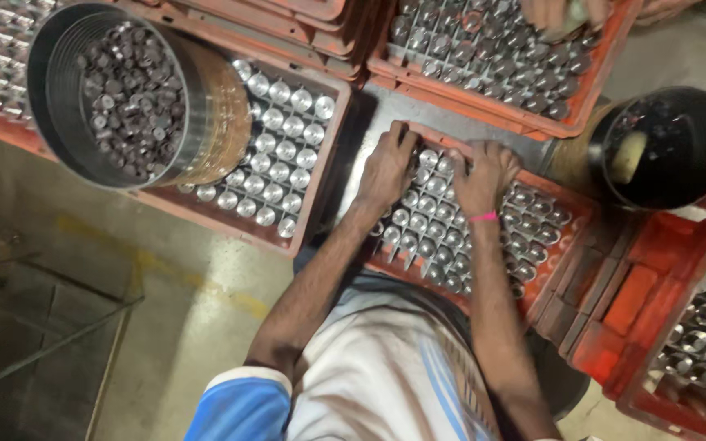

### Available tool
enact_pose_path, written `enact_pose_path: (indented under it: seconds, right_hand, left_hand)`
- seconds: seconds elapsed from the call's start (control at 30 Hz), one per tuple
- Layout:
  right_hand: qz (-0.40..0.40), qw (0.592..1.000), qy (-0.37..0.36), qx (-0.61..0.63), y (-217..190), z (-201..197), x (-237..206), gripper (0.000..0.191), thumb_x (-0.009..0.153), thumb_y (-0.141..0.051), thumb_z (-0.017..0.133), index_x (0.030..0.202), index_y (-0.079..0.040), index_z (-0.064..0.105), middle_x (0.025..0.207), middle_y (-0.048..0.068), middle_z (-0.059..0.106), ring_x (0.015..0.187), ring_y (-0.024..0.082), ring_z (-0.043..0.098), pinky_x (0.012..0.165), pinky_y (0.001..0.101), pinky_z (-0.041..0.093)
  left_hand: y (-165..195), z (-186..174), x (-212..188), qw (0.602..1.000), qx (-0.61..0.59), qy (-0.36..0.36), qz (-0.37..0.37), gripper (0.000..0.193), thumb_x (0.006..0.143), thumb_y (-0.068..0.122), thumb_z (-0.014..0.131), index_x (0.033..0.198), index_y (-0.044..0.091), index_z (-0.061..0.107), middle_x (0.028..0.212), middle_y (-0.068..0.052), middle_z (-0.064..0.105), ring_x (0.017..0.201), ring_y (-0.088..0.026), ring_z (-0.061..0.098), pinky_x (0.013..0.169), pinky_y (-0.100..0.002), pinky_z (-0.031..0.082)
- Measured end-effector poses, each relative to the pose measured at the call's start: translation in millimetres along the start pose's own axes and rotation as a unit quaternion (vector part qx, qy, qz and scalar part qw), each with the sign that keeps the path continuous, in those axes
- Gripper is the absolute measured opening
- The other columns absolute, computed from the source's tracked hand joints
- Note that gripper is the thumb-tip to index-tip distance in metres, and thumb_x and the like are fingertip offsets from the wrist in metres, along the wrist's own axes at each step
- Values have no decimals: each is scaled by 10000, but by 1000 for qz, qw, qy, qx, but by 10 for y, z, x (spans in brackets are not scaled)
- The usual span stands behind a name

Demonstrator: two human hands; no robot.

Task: The person sits at a workbench and places small dark metal components one at a time into the compartments of grid trays, filling tray after tray. They occasionally pick up a handful of parts, sort them in their hands, and later use a small metal rod tool to press or seat parts into the tray cells.

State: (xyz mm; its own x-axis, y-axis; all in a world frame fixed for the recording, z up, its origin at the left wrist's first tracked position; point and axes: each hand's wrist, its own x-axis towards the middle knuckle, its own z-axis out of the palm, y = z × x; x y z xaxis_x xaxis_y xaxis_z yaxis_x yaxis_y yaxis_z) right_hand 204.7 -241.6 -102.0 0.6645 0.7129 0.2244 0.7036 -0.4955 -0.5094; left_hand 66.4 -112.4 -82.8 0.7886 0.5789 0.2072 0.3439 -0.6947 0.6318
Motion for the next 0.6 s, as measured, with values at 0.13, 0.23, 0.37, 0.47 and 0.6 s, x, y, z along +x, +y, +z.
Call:
enact_pose_path:
  seconds: [0.13,0.23,0.37,0.47,0.6]
  right_hand:
    - [0,998,-63,-20,119,-28,18,203,920,-228,778,1006,-76,675,1044,103,664,1060,359,548,933,557,310]
    - [-18,997,-69,-12,110,-16,31,166,910,-189,764,1013,-89,680,1042,76,682,1066,347,553,930,572,305]
    - [-27,997,-77,16,124,-22,61,183,906,-202,764,1014,-85,674,1072,61,693,1091,334,568,911,564,302]
    - [-35,995,-87,36,155,-49,1,174,932,-202,760,1029,-81,681,1038,108,669,1093,359,559,957,563,331]
    - [8,982,104,158,127,-33,-245,180,1005,-159,728,1107,-28,659,1166,166,601,1211,356,543,1066,534,398]
  left_hand:
    - [-61,-29,-86,1000,-2,-15,4,488,777,-16,730,1223,24,538,1213,-223,524,1027,-437,602,859,-522,547]
    - [-78,-62,-170,999,-18,-36,-13,493,781,-7,732,1239,29,554,1198,-234,522,1021,-455,609,846,-519,546]
    - [-127,-46,-260,997,-35,-58,-33,498,814,-7,728,1280,-2,554,1238,-266,507,990,-476,611,803,-512,546]
    - [-119,11,-287,998,9,-46,-50,384,882,4,721,1246,10,598,1272,-219,531,1054,-441,620,851,-503,544]
    - [54,31,-147,999,32,-21,20,370,787,27,722,1155,35,687,1359,-180,535,1172,-415,578,978,-520,487]
